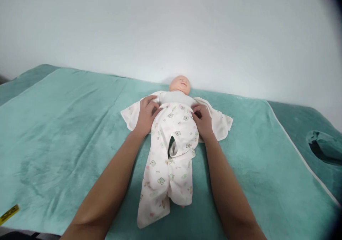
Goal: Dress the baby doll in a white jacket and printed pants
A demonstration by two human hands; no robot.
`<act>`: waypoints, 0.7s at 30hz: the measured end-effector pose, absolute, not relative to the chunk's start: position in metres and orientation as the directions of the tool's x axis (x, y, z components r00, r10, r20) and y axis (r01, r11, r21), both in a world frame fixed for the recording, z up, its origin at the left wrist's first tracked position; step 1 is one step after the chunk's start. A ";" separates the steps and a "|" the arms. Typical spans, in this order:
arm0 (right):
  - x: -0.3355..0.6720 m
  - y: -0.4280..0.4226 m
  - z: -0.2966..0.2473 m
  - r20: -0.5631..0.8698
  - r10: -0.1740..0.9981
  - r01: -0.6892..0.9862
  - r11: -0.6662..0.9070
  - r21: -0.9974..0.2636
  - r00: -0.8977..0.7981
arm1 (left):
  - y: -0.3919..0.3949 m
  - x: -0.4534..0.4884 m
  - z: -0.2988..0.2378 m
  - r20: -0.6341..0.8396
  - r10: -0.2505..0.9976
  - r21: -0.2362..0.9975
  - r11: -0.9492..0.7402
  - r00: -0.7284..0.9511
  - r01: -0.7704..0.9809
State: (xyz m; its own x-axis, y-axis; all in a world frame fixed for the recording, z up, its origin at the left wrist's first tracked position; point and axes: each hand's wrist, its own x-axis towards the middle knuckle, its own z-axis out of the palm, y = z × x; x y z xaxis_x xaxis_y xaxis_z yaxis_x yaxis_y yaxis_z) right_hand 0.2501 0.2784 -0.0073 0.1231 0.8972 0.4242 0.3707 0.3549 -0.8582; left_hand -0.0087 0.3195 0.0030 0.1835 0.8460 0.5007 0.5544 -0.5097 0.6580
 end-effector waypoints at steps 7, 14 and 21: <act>0.250 0.296 0.001 0.403 0.910 0.548 0.291 -0.784 0.095 | 0.347 -0.003 -0.009 0.460 0.855 0.501 -0.473 0.240 0.725; 0.241 0.318 0.000 0.287 0.893 0.578 0.037 -0.815 0.347 | 0.362 0.018 -0.004 0.384 0.922 0.486 -0.159 -0.046 0.860; 0.244 0.317 -0.024 0.463 0.829 0.548 0.239 -0.802 0.315 | 0.353 0.014 -0.012 0.513 0.858 0.551 -0.321 -0.010 0.770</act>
State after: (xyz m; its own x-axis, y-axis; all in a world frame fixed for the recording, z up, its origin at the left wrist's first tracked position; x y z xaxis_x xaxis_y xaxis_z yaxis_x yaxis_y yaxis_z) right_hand 0.2436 0.3166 -0.0241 0.3154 0.8286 0.4626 0.5482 0.2388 -0.8015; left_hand 0.0141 0.3529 -0.0124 -0.0100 0.8581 0.5134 0.7701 -0.3209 0.5513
